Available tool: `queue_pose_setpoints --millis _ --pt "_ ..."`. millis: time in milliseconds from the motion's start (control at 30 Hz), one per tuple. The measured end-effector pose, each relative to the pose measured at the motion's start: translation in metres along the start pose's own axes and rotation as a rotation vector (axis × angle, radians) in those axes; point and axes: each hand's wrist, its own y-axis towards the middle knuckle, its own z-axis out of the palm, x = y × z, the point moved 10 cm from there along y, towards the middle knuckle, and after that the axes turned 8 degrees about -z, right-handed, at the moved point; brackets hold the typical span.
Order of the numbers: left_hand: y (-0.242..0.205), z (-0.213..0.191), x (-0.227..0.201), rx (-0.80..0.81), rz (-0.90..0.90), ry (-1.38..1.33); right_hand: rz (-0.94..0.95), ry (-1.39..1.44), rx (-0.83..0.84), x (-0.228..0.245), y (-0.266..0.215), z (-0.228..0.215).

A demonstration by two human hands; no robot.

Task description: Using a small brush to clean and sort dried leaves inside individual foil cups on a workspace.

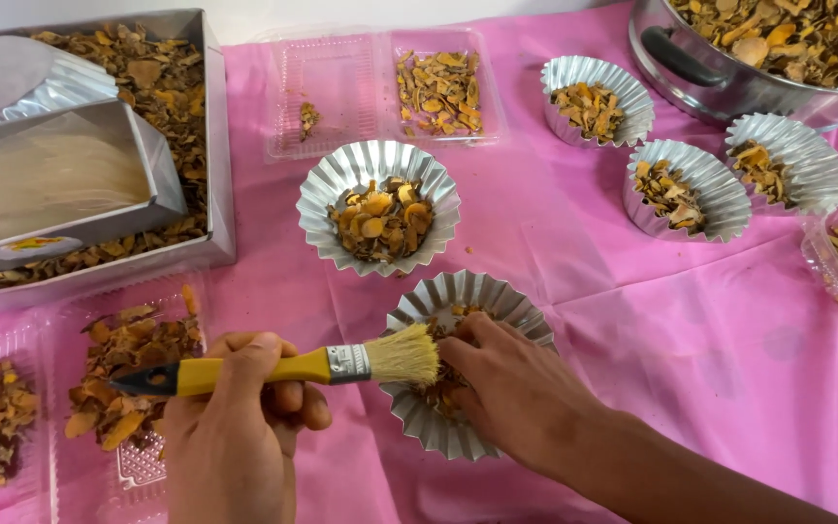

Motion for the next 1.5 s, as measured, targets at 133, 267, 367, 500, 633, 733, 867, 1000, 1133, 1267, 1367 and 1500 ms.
queue_pose_setpoints --millis 133,267,367,500,633,733,867,1000,1133,1267,1367,1500 --pt "-0.004 0.005 0.003 0.021 -0.012 0.028 0.011 0.004 0.018 -0.007 0.006 0.004" --pt "-0.008 0.017 0.001 0.108 0.014 0.054 0.059 0.087 0.043 -0.009 0.006 0.003" --pt "-0.012 0.025 -0.001 0.163 0.033 0.044 0.08 0.09 0.035 -0.009 0.007 0.003" --pt "-0.015 0.031 -0.007 0.161 0.04 0.076 0.072 0.086 0.026 -0.005 0.005 0.004" --pt "-0.012 0.031 -0.008 0.164 0.064 0.031 0.092 0.124 0.063 -0.003 0.001 0.007" --pt "-0.012 0.026 -0.006 0.141 0.048 0.017 0.056 0.09 0.047 -0.006 0.0 0.016" --pt "-0.012 0.018 -0.002 0.09 0.024 0.039 0.039 0.116 0.03 -0.002 0.004 0.011" --pt "-0.011 0.013 -0.004 0.058 0.012 0.065 0.133 0.095 0.084 -0.004 0.003 0.009" --pt "-0.007 0.015 -0.006 0.068 0.052 0.038 0.139 0.057 0.079 -0.008 0.003 0.011" --pt "-0.009 0.021 -0.006 0.101 0.068 0.016 0.109 0.053 0.052 -0.008 0.001 0.007" --pt "-0.01 0.022 -0.004 0.093 0.051 0.014 0.128 0.04 0.071 -0.009 -0.001 0.003" --pt "-0.008 0.02 -0.001 0.079 0.068 -0.011 0.154 0.053 0.023 -0.007 -0.003 -0.012"
